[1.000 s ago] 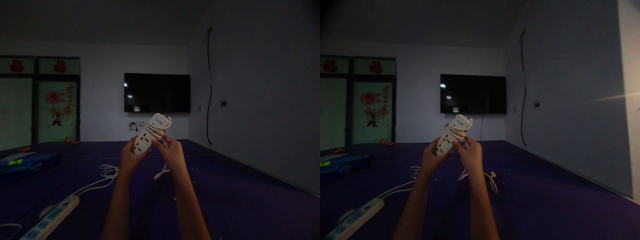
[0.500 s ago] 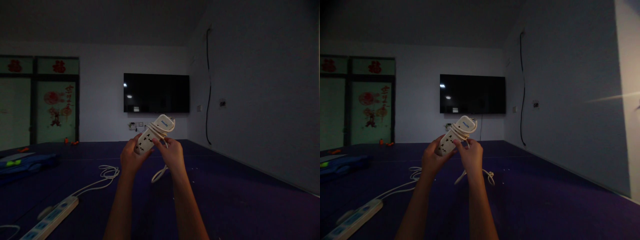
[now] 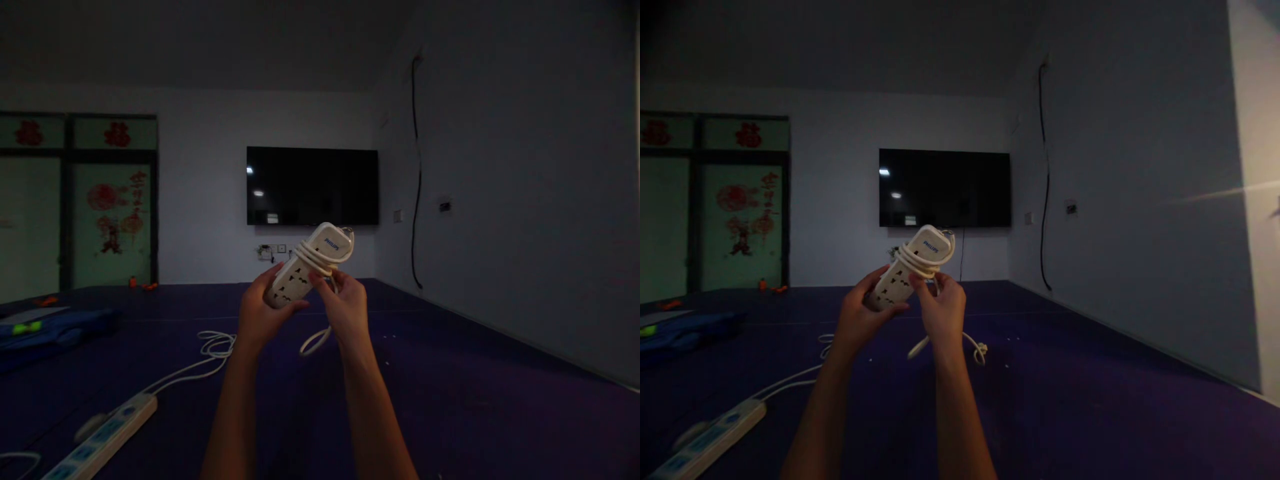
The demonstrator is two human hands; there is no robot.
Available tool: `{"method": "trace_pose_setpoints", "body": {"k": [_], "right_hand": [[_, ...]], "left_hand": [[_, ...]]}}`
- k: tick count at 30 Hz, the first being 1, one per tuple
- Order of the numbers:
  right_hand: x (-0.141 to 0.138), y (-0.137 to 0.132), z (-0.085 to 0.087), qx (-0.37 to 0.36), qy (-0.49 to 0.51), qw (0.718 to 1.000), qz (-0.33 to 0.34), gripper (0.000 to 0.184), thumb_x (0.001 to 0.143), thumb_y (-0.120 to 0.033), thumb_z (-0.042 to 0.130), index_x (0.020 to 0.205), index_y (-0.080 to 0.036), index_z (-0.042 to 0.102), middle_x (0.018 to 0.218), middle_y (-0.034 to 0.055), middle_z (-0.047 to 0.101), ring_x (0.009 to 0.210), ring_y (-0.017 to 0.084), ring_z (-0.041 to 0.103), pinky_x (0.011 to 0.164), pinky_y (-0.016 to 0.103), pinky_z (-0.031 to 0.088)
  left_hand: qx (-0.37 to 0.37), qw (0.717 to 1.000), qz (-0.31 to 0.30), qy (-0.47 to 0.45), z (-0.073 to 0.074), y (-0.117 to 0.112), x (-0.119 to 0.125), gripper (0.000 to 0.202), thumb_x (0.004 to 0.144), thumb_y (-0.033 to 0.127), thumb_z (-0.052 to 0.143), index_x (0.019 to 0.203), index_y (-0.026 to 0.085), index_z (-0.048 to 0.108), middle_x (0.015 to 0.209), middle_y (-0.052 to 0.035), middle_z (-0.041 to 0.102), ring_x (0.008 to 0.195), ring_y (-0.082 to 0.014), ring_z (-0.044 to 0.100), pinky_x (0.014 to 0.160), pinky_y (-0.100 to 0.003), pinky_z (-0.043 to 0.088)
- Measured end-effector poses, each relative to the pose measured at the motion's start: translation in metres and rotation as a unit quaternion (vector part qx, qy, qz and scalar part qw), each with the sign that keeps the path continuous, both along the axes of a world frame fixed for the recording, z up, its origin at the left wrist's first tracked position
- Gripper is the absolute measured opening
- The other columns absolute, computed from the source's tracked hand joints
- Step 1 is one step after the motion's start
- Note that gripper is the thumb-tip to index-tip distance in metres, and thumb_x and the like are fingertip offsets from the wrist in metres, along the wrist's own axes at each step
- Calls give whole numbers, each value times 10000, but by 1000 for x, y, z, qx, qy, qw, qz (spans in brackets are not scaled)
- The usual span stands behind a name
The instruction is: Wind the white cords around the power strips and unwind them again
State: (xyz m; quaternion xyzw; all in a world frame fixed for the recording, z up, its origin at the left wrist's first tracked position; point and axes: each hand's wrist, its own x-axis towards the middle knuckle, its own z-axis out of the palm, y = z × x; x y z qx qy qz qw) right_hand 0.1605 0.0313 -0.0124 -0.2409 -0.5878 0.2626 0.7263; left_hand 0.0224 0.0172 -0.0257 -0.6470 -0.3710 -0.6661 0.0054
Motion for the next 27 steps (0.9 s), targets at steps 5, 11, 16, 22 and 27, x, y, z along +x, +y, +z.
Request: {"method": "trace_pose_setpoints", "body": {"k": [5,11,16,22,27], "right_hand": [[1,-4,3,-10,32,999,26,458,625,-475,683,883,-98,642,662,25,618,562,121,523,525,240,400],[-1,-4,3,-41,58,996,52,472,591,-480,709,880,-115,631,522,-54,468,422,58,335,403,209,269],[-1,-6,3,-18,44,998,40,409,620,-421,696,892,-120,639,510,-67,418,436,63,314,407,213,268],[3,-6,2,22,-16,998,-48,347,681,-408,647,866,-114,652,530,-52,443,473,78,356,450,227,308],[4,2,-1,25,10,999,-41,391,671,-423,660,916,-118,657,579,-30,516,492,91,415,464,230,353]], "left_hand": [[-73,971,-178,-140,2,-5,-2,668,608,375,751,1207,175,533,824,-42,665,758,-184,629,660,-281,482],[-129,911,-301,-251,-6,10,-3,480,573,421,775,950,141,673,798,-57,705,730,-172,638,655,-253,468],[-232,835,-395,-305,-13,22,3,393,612,472,746,804,137,675,766,-76,713,718,-190,652,641,-277,485],[-302,739,-500,-334,-22,26,17,349,784,450,599,959,151,643,870,-85,713,780,-205,664,758,-372,512],[-322,656,-566,-381,-26,34,27,433,803,475,559,1054,123,597,918,-103,700,844,-235,667,785,-400,521]]}}
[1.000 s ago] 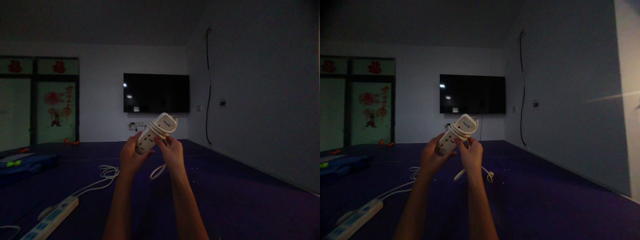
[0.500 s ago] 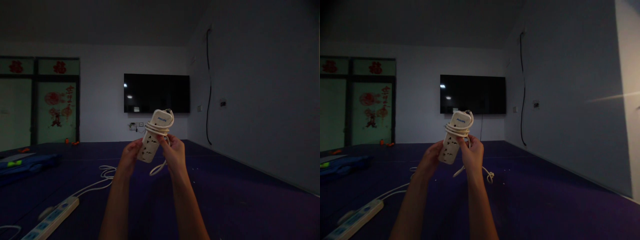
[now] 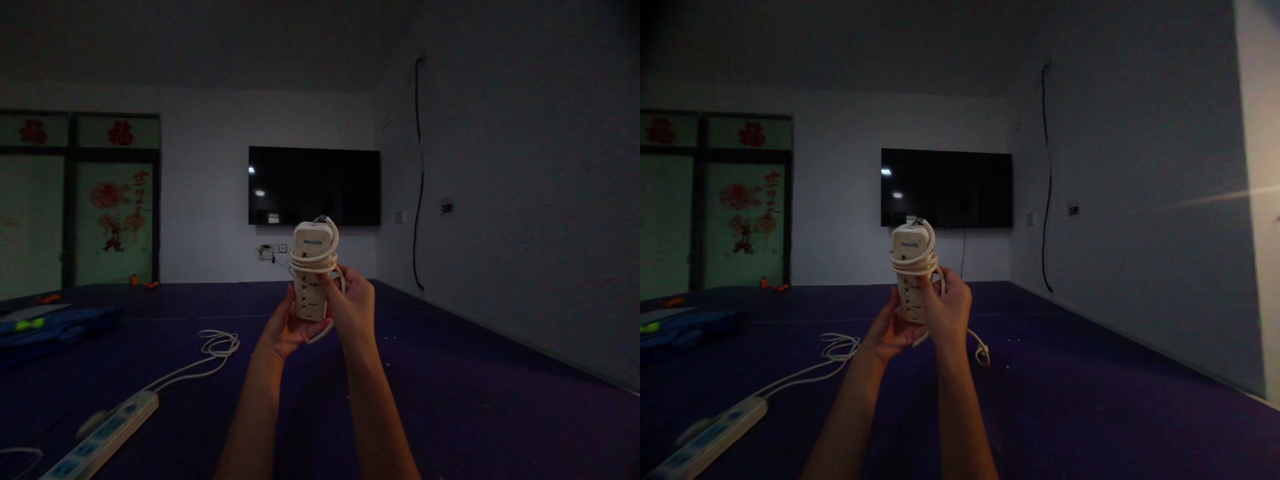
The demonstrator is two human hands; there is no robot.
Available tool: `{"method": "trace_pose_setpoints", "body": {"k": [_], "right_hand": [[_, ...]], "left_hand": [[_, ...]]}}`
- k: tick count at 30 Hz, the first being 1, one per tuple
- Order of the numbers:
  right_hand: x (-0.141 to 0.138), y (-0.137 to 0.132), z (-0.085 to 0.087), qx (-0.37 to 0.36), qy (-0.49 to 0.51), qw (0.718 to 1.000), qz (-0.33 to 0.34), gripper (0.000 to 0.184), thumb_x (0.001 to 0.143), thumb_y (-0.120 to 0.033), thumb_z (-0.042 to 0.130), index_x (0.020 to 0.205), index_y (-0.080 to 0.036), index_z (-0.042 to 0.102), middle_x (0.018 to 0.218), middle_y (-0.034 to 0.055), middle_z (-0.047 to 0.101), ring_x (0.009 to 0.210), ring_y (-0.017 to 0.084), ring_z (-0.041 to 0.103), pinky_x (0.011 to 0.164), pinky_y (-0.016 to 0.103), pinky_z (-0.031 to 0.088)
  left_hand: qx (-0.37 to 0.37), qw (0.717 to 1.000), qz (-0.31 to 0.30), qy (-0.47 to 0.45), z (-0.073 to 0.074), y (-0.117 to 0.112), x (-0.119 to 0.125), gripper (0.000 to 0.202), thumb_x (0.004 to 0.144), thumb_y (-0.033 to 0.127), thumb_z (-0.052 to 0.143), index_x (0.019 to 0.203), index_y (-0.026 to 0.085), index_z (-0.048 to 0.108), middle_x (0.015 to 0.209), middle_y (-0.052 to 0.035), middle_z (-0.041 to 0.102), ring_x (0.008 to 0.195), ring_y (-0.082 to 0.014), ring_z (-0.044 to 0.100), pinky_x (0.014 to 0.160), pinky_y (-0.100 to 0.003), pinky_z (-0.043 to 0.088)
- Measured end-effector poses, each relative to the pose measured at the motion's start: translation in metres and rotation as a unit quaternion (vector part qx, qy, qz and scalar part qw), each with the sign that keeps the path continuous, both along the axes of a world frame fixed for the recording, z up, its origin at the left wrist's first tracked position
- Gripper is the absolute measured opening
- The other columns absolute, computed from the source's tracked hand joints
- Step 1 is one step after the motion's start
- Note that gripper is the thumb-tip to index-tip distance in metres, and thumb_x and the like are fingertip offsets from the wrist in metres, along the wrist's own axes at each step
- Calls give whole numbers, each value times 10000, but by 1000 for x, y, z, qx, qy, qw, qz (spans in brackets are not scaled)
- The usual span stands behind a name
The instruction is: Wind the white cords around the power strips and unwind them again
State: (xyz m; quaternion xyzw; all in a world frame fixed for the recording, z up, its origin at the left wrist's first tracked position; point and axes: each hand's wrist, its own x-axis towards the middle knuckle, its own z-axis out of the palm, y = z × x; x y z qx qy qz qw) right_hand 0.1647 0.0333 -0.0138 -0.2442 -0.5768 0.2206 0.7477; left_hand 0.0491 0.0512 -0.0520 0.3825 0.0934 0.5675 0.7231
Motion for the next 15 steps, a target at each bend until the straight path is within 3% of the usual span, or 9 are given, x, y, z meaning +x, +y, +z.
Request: {"method": "trace_pose_setpoints", "body": {"k": [4,8,12,15], "right_hand": [[-1,2,-1,4,26,1000,-5,403,661,-428,672,916,-117,658,604,-14,551,517,100,454,485,232,381],[-4,1,0,-1,49,999,-4,396,653,-437,679,882,-115,654,538,-52,475,469,80,392,465,226,349],[-9,3,-1,-21,80,995,54,418,649,-465,678,887,-126,628,515,-82,409,429,61,327,429,215,313],[-12,2,-1,-30,86,991,98,417,631,-464,694,884,-143,611,521,-80,414,439,70,357,428,214,330]], "left_hand": [[-43,996,-11,-71,4,0,10,448,797,502,550,1027,120,598,896,-98,695,834,-217,665,736,-336,536],[-86,985,58,-135,17,-8,17,384,797,452,578,1005,129,591,852,-86,692,823,-209,663,734,-343,538],[-137,959,127,-214,29,-17,20,302,813,402,573,988,155,577,787,-51,687,763,-195,664,711,-343,547],[-121,966,101,-202,33,-22,18,348,824,438,537,1004,143,584,804,-70,686,785,-211,663,698,-339,553]]}}
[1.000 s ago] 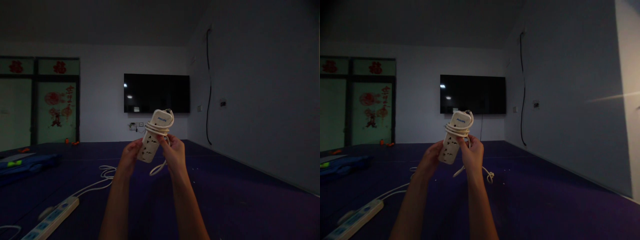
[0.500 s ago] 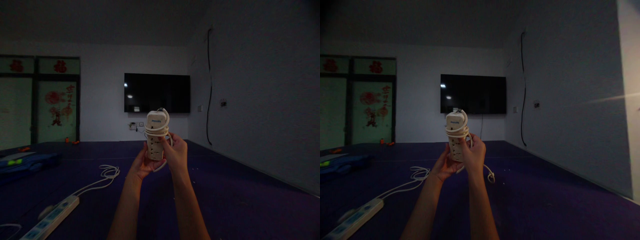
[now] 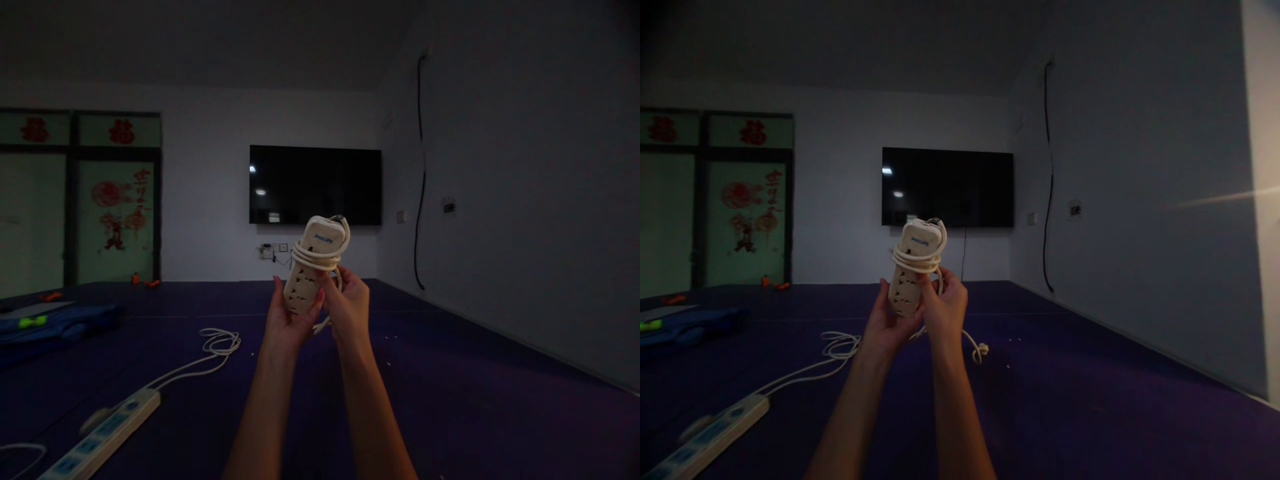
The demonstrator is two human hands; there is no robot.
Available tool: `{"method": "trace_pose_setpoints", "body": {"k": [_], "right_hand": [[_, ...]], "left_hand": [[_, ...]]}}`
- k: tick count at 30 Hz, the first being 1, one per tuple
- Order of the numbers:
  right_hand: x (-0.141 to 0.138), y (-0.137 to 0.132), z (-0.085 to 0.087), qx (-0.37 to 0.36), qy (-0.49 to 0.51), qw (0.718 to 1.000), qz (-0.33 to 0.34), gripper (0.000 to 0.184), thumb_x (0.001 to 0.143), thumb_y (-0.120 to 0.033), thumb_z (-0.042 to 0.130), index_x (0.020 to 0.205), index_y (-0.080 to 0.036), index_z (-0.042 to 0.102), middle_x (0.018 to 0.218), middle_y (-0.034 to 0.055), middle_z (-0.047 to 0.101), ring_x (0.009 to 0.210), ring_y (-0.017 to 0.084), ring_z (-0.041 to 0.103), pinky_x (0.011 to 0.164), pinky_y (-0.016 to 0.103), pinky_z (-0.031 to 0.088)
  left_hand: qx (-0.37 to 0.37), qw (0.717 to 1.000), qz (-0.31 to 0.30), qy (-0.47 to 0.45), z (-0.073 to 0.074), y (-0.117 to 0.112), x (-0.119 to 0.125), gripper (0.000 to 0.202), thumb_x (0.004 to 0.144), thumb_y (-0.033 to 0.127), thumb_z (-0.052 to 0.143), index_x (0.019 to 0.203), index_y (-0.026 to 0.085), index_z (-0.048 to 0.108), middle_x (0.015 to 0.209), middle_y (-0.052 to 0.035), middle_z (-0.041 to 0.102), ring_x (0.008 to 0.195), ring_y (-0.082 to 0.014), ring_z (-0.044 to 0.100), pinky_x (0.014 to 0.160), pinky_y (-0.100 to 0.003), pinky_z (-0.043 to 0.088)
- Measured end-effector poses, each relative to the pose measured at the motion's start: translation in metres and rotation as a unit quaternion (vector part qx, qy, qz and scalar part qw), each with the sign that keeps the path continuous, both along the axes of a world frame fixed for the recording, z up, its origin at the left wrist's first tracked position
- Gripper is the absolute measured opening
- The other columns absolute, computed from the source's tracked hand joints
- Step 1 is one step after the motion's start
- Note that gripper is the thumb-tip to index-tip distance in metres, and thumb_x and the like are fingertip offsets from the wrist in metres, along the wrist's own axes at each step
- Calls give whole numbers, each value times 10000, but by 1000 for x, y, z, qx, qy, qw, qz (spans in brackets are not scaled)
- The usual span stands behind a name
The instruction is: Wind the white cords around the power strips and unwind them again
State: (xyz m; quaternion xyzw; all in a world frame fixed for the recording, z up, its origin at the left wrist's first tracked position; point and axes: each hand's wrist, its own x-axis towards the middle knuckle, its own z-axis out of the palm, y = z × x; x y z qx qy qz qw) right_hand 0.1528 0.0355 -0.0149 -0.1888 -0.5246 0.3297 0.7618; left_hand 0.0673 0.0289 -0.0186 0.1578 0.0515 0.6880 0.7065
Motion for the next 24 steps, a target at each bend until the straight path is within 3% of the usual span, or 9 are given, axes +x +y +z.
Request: {"method": "trace_pose_setpoints", "body": {"k": [3,5,10,14,18,24], "right_hand": [[-1,-3,1,-1,-6,1000,26,398,619,-438,709,877,-155,603,528,-77,426,450,75,376,440,215,353],[-1,-6,2,-2,-14,1000,27,383,628,-428,701,875,-153,602,526,-79,422,435,63,349,429,205,335],[2,-5,3,-21,-70,997,31,373,634,-475,676,784,-141,606,467,-94,373,389,45,274,380,192,239],[6,-1,2,-61,-111,991,35,410,628,-542,655,646,-141,570,428,-83,392,357,37,269,349,191,187],[8,1,0,-85,-139,984,68,407,584,-487,709,741,-125,608,428,-81,444,318,42,306,318,190,225],[10,2,-3,-106,-167,976,93,384,562,-333,753,839,-111,606,458,-59,529,306,50,374,299,182,272]], "left_hand": [[30,999,-16,36,2,-4,-3,304,842,398,517,987,143,596,814,-67,683,805,-202,658,711,-320,553],[33,998,9,48,3,-6,-6,250,841,361,528,950,148,601,797,-55,677,798,-186,652,717,-301,551],[29,986,151,70,9,-13,-11,136,823,302,571,845,169,595,777,-29,661,773,-156,637,703,-269,541],[21,958,269,94,9,-14,-10,145,778,313,629,789,175,585,760,-17,647,746,-145,631,643,-240,527],[26,922,376,93,5,-10,-5,254,665,336,729,755,157,572,719,-9,627,692,-141,627,597,-238,515],[58,870,482,84,-1,-4,-4,358,581,346,774,787,161,547,732,13,616,658,-136,621,598,-259,505]]}}
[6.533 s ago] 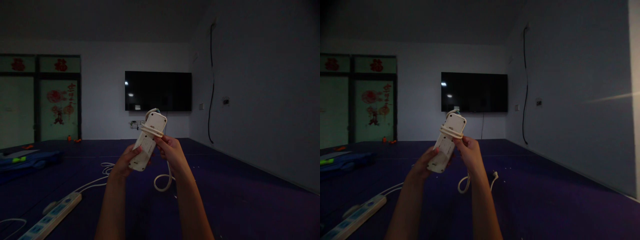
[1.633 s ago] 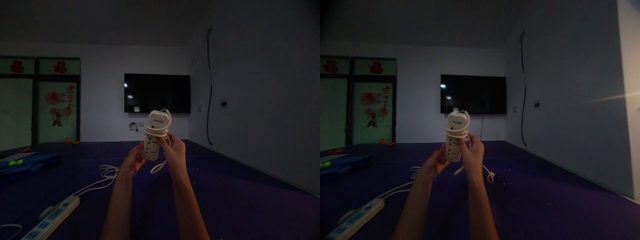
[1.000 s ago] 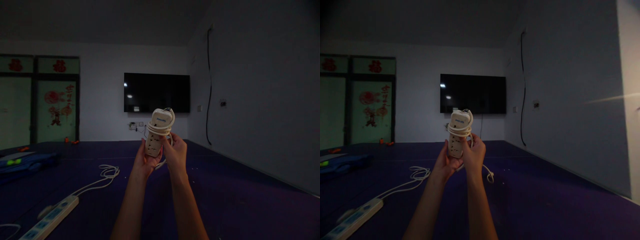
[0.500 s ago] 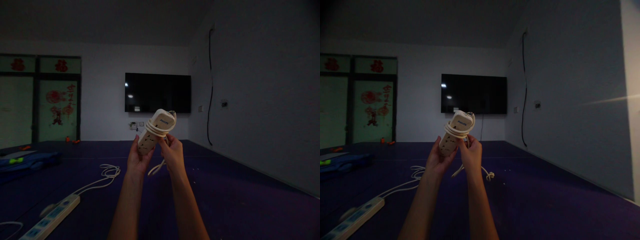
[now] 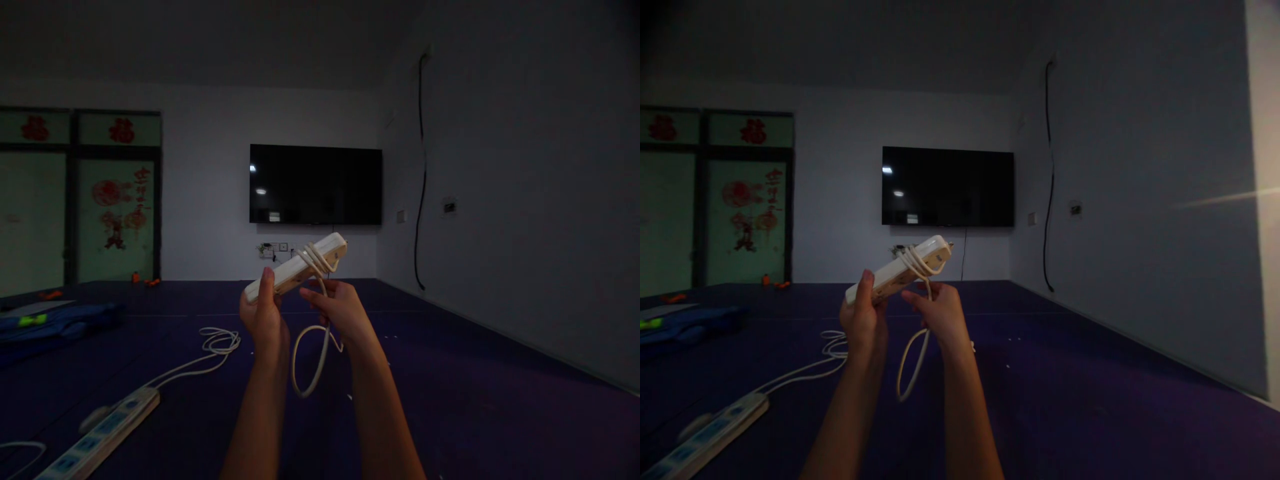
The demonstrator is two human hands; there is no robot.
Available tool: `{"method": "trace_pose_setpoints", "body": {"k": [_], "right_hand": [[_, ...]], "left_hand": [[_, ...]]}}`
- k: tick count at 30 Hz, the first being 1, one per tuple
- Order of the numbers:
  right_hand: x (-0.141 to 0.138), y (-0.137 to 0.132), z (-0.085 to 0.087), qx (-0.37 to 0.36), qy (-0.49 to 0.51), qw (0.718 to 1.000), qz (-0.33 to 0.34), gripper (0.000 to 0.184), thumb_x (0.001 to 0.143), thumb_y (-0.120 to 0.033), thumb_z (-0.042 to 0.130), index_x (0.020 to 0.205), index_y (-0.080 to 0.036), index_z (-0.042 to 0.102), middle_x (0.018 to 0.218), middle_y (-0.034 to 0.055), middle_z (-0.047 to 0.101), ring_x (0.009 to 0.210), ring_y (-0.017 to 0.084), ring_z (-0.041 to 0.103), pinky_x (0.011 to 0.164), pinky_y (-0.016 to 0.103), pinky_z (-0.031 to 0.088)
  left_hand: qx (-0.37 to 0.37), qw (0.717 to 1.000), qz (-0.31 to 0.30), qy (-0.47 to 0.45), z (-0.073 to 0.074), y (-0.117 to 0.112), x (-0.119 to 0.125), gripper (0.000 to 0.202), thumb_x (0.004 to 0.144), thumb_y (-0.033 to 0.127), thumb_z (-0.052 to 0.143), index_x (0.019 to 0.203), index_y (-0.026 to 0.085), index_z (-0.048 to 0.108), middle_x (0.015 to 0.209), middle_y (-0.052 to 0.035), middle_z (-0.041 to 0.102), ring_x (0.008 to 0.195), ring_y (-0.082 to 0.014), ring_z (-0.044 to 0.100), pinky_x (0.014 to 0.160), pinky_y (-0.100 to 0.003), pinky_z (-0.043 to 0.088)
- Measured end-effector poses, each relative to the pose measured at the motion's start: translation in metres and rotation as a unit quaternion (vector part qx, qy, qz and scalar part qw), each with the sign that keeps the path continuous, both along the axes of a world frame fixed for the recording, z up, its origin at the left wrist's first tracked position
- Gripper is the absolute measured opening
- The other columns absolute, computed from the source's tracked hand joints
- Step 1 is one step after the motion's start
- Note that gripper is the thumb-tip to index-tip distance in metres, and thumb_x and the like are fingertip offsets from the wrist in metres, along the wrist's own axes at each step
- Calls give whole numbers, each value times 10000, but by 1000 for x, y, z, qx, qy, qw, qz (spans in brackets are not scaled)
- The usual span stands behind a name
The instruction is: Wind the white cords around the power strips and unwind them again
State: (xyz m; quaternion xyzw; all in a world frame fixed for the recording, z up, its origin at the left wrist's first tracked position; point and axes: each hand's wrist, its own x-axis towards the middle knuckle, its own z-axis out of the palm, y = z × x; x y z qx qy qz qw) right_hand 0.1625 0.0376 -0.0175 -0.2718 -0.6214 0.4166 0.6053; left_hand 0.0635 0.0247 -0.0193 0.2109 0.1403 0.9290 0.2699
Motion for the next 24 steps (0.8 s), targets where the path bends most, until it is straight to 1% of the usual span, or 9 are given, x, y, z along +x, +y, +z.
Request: {"method": "trace_pose_setpoints", "body": {"k": [5,10,12,16,21,24], "right_hand": [[-2,-7,2,-30,-7,999,9,315,575,-282,741,795,-123,582,424,-71,506,298,35,339,283,161,225],[-4,-11,3,-53,3,997,48,281,576,-298,742,723,-144,558,421,-79,485,313,29,338,285,147,212],[-3,-10,3,-54,4,996,67,279,578,-318,742,688,-146,552,427,-76,486,315,24,331,285,147,221],[-2,-8,2,-50,21,993,106,287,568,-328,749,673,-143,556,442,-74,496,317,19,325,286,146,233],[-4,-8,2,-62,34,987,146,301,550,-322,771,655,-128,564,469,-47,532,342,22,355,318,154,291],[-7,-9,3,-78,62,981,165,334,571,-371,767,689,-126,573,515,-22,572,362,24,370,339,158,324]], "left_hand": [[-19,994,93,51,-4,5,-9,357,587,375,763,765,178,525,713,37,569,636,-108,582,613,-246,482],[-10,972,183,147,-8,3,-11,322,607,375,749,756,183,538,689,36,556,603,-94,547,568,-207,442],[3,964,198,175,-8,-1,-9,321,592,347,763,754,191,535,731,23,572,635,-105,567,584,-207,452],[26,956,206,208,-8,-5,-8,305,602,316,763,755,200,526,829,0,581,730,-127,604,655,-222,483],[45,947,210,237,-9,-4,-18,302,619,307,759,777,197,527,868,-6,567,782,-137,626,699,-235,495],[52,941,220,254,-9,-2,-26,309,617,313,759,779,189,528,876,-10,568,805,-147,630,709,-245,498]]}}
